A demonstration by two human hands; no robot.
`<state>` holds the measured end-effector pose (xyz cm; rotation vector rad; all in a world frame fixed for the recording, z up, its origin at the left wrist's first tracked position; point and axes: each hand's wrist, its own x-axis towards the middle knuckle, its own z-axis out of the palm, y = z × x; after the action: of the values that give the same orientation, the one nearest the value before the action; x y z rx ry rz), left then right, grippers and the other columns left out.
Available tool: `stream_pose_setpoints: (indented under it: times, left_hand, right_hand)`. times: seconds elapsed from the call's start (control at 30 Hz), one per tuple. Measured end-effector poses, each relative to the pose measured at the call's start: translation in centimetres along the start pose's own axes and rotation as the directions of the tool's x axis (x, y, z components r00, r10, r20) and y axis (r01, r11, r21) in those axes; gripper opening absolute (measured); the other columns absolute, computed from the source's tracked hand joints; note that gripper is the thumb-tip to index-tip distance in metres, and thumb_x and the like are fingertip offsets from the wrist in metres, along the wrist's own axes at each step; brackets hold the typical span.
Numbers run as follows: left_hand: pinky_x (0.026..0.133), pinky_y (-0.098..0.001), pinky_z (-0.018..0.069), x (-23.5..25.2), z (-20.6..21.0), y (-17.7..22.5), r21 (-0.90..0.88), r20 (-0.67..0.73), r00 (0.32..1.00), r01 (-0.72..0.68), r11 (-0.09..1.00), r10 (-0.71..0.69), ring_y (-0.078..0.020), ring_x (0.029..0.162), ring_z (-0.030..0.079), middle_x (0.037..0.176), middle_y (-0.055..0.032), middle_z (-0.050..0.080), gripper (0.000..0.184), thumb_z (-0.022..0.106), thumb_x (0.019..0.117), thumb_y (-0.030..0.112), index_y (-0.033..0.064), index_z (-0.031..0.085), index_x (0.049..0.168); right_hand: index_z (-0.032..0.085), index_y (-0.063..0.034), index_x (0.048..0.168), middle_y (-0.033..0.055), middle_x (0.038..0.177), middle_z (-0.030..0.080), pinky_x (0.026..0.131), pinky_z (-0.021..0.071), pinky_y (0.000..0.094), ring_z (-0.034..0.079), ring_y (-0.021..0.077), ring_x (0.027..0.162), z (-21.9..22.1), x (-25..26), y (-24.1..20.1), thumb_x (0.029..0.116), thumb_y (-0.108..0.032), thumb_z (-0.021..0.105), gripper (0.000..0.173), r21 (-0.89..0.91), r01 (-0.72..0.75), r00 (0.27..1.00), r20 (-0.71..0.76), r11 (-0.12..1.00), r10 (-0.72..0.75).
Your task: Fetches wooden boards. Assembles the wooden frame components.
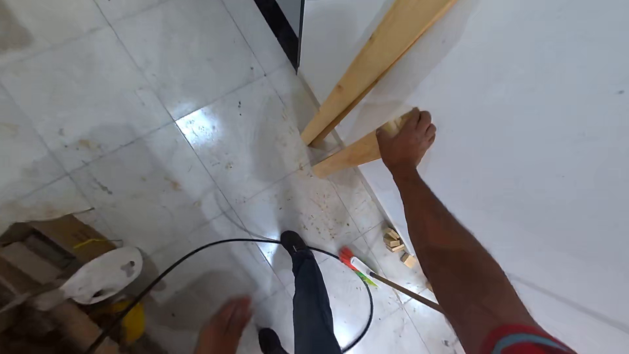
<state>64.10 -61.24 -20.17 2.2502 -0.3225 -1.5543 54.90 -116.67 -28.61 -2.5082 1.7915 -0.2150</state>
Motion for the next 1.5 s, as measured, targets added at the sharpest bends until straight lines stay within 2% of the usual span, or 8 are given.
stream_pose_setpoints:
  times: [0.13, 0.27, 0.47, 0.7, 0.83, 1.07, 1.27, 1.5]
  left_hand:
    - [0.101, -0.0510, 0.0541, 15.1, 5.3, 9.0, -0.483, 0.102, 0.994, 0.087, 0.871, -0.043, -0.0316, 0.123, 0.063, 0.137, -0.0191, 0.062, 0.051, 0.054, 0.1068, 0.038, 0.0026, 0.052, 0.144]
    - [0.093, -0.0639, 0.0536, 22.0, 8.2, 14.1, -0.836, 0.430, 0.903, 0.408, 0.369, -0.023, -0.0424, 0.123, 0.059, 0.145, -0.0236, 0.053, 0.098, 0.030, 0.0893, 0.088, 0.0171, 0.035, 0.156]
    - [0.075, -0.0357, 0.0614, 25.6, 5.7, 10.0, -0.826, 0.499, 0.849, 0.407, 0.390, 0.170, -0.0154, 0.085, 0.071, 0.097, -0.0063, 0.072, 0.052, 0.036, 0.1076, 0.053, 0.0112, 0.062, 0.123]
    - [0.082, -0.0431, 0.0609, 23.0, 11.2, 0.5, -0.760, 0.515, 0.848, 0.384, 0.525, 0.125, -0.0238, 0.095, 0.071, 0.110, -0.0138, 0.071, 0.057, 0.055, 0.1013, 0.052, 0.0099, 0.053, 0.139]
    - [0.082, -0.0419, 0.0604, 21.8, 13.6, -3.8, -0.822, 0.511, 0.845, 0.428, 0.376, 0.155, -0.0214, 0.096, 0.071, 0.109, -0.0109, 0.071, 0.055, 0.049, 0.1024, 0.057, 0.0128, 0.060, 0.133]
    - [0.083, -0.0419, 0.0600, 20.9, 16.1, -6.9, -0.832, 0.520, 0.835, 0.448, 0.326, 0.180, -0.0209, 0.097, 0.070, 0.110, -0.0103, 0.071, 0.055, 0.046, 0.1026, 0.058, 0.0139, 0.060, 0.133]
    - [0.093, -0.0513, 0.0562, 21.1, 14.8, -6.8, -0.659, 0.560, 0.828, 0.475, 0.584, -0.042, -0.0317, 0.109, 0.067, 0.124, -0.0214, 0.065, 0.079, 0.070, 0.0921, 0.051, 0.0044, 0.042, 0.149]
    - [0.083, -0.0458, 0.0622, 11.4, 16.3, -7.8, -0.865, 0.430, 0.900, 0.388, 0.318, 0.074, -0.0267, 0.094, 0.073, 0.108, -0.0174, 0.072, 0.056, 0.077, 0.0866, 0.025, 0.0006, 0.056, 0.132]
  right_hand:
    - [0.043, -0.0053, 0.154, 0.0243, 0.155, 0.043, 0.113, 0.0332, 0.0667, 0.043, 0.0457, 0.139, -4.4, -11.0, -2.7, 0.0853, -0.069, 0.064, 0.096, 0.043, 0.147, 0.973, 0.171, 0.988, -0.153]
    - [0.047, -0.0052, 0.149, 0.0238, 0.152, 0.045, 0.109, 0.0402, 0.0662, 0.044, 0.0444, 0.140, -6.5, -16.5, -3.5, 0.0885, -0.075, 0.056, 0.093, 0.181, -0.117, 0.890, 0.455, 0.977, 0.022]
    - [0.055, -0.0173, 0.142, 0.0189, 0.128, 0.064, 0.083, 0.0550, 0.0592, 0.065, 0.0383, 0.109, 4.5, -22.3, -9.5, 0.0845, -0.082, 0.055, 0.086, -0.042, -0.839, 0.024, 0.993, 0.542, 0.113]
    - [0.050, -0.0075, 0.144, 0.0196, 0.121, 0.067, 0.086, 0.0583, 0.0552, 0.068, 0.0321, 0.106, 9.2, -36.8, -6.7, 0.1015, -0.066, 0.043, 0.073, 0.305, -0.881, 0.422, 0.852, 0.362, 0.310]
    - [0.063, -0.0029, 0.125, 0.0157, 0.105, 0.071, 0.075, 0.0568, 0.0447, 0.069, 0.0259, 0.089, 9.2, -38.0, -4.4, 0.1000, -0.065, 0.048, 0.069, 0.153, -0.929, 0.296, 0.854, 0.338, 0.428]
    - [0.061, -0.0246, 0.133, 0.0046, 0.115, 0.074, 0.083, 0.0620, 0.0440, 0.072, 0.0187, 0.103, 12.0, -41.1, -1.1, 0.0953, -0.077, 0.040, 0.068, 0.278, -0.949, 0.262, 0.958, 0.146, -0.121]
    - [0.063, -0.0095, 0.121, 0.0135, 0.101, 0.072, 0.075, 0.0614, 0.0468, 0.072, 0.0249, 0.089, 9.7, -42.2, -3.1, 0.1071, -0.034, 0.047, 0.033, 0.163, -0.956, 0.173, 0.985, 0.244, 0.017]
    - [0.065, -0.0022, 0.113, 0.0104, 0.091, 0.074, 0.072, 0.0638, 0.0360, 0.073, 0.0163, 0.081, 2.1, -44.0, -3.2, 0.1084, -0.020, 0.042, 0.030, 0.216, -0.874, 0.220, 0.975, 0.436, -0.041]
